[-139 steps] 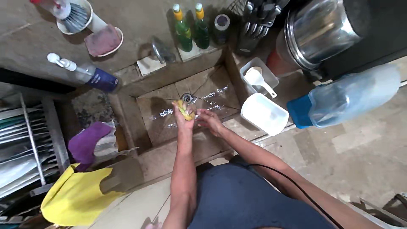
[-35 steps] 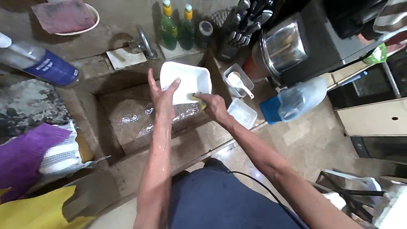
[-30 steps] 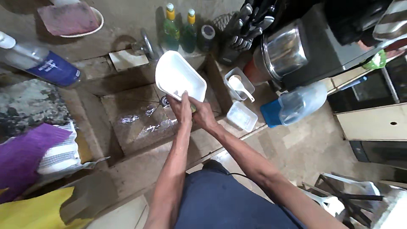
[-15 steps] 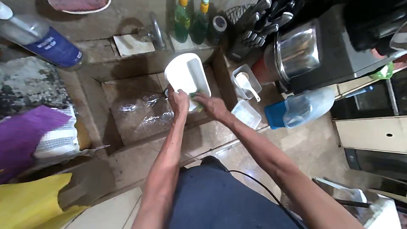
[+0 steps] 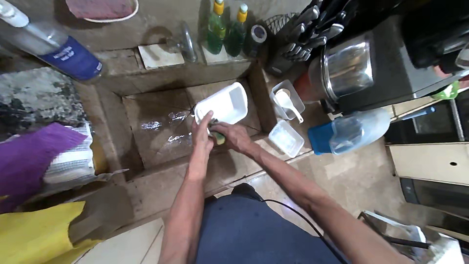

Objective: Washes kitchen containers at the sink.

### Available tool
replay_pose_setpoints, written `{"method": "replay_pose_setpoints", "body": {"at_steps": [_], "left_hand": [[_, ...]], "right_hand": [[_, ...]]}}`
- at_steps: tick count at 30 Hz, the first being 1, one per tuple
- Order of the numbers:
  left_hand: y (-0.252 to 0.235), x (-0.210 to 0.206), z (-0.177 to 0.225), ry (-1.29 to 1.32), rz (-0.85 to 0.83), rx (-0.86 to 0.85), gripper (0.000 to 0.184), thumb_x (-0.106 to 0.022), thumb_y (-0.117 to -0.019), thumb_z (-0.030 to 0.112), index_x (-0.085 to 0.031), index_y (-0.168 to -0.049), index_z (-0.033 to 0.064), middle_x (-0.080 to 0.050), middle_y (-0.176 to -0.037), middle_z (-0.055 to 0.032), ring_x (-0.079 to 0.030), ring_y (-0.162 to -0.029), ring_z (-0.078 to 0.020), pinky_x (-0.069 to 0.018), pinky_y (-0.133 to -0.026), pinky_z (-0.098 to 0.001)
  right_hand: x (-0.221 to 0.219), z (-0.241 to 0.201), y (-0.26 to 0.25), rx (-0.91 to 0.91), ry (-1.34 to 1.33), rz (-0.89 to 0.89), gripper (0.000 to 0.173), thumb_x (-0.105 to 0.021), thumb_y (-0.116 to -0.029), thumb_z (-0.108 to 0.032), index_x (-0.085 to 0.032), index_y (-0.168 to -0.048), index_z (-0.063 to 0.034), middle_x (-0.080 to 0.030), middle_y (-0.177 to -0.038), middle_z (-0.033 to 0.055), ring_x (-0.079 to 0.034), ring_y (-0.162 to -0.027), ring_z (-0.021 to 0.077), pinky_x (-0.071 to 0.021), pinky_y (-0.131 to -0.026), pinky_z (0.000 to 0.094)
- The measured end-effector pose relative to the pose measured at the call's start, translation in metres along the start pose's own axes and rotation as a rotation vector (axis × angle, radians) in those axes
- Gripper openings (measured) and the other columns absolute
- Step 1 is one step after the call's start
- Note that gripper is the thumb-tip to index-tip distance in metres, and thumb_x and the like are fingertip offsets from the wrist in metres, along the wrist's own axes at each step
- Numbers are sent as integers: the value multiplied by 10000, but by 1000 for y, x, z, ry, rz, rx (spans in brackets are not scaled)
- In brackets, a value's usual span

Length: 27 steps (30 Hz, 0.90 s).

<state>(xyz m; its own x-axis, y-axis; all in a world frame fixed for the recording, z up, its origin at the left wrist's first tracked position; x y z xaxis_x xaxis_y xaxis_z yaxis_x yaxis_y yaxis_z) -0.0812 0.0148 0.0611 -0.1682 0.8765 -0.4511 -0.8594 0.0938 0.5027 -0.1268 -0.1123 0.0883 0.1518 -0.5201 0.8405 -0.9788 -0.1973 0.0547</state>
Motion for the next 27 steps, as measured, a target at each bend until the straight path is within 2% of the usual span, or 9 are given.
{"method": "replay_pose_setpoints", "body": {"at_steps": [3,6,9,12,18,21,23,25,27], "left_hand": [[2,5,40,-52,19,-68,578,-760,-911,243,-532,-1398,32,-696,-1195,-161,-709,-1058,-280,-615,-904,-489],[8,-5,52,-81,55,-115,581,-794,-867,235,-548,-1357,45,-692,-1169,-144,-709,-1031,-257,-622,-879,-464],[5,-9,32,-89,133,-122,515,-801,-855,225,-590,-1285,39,-686,-1112,-131,-692,-989,-224,-607,-845,-433],[3,-4,36,-70,164,-115,486,-810,-846,227,-609,-1238,23,-708,-1079,-155,-722,-966,-266,-632,-837,-469],[12,-14,32,-20,41,-194,732,-746,-892,91,-339,-1501,81,-591,-1301,-167,-666,-1088,-278,-615,-850,-464],[-5,-19,16,-401,252,-230,657,-615,-1005,277,-343,-1537,3,-569,-1410,-177,-590,-1261,-211,-500,-1062,-372],[-21,-13,30,-798,321,-247,554,-430,-1068,259,-378,-1542,-22,-544,-1459,-236,-522,-1372,-302,-395,-1161,-454],[-25,-5,46,-1005,295,-231,511,-407,-1046,194,-427,-1521,5,-577,-1420,-238,-543,-1348,-345,-410,-1138,-518],[-21,-1,55,-1038,310,-223,493,-415,-1029,170,-467,-1496,21,-607,-1384,-224,-567,-1324,-333,-429,-1119,-509]], "right_hand": [[24,34,-5,-19,241,-37,628,-690,-853,-1,-619,-1404,-294,-586,-1485,-9,-736,-905,337,-586,-647,585],[11,16,-8,-3,123,18,664,-740,-789,7,-629,-1396,-238,-568,-1501,19,-734,-945,322,-603,-670,559],[-1,-11,-8,108,5,-44,601,-734,-823,-1,-630,-1382,-198,-582,-1479,32,-727,-1005,296,-610,-717,550],[14,32,-8,55,89,-16,557,-709,-867,-21,-653,-1374,-244,-612,-1455,4,-717,-1075,297,-607,-785,561],[4,11,-11,-29,-44,269,473,-714,-841,7,-715,-1289,-144,-760,-1107,106,-744,-903,313,-600,-743,558],[-6,-17,-13,-88,-81,189,493,-739,-856,-63,-678,-1342,-122,-761,-1075,121,-742,-906,319,-594,-765,572],[-10,-16,-10,-62,85,9,470,-708,-904,-105,-649,-1368,-157,-729,-1211,87,-733,-904,338,-582,-721,571],[-6,-1,-7,-59,266,-142,486,-643,-936,-60,-641,-1374,-271,-601,-1467,1,-729,-876,339,-575,-641,560],[-3,11,-4,-72,337,-144,581,-625,-922,-1,-606,-1421,-298,-534,-1536,0,-727,-865,346,-574,-617,553]]}}
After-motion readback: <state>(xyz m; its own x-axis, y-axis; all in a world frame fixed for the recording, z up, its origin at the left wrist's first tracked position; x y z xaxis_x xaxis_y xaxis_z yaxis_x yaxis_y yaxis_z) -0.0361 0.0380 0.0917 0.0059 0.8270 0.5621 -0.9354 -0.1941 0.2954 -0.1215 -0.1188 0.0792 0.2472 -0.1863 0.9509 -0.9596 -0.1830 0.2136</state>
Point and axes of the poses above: each hand's wrist, its own y-axis away from the middle knuckle, its own x-axis out of the back of the hand, z = x × y, the point moved 2 cm from there along -y, towards the middle knuckle
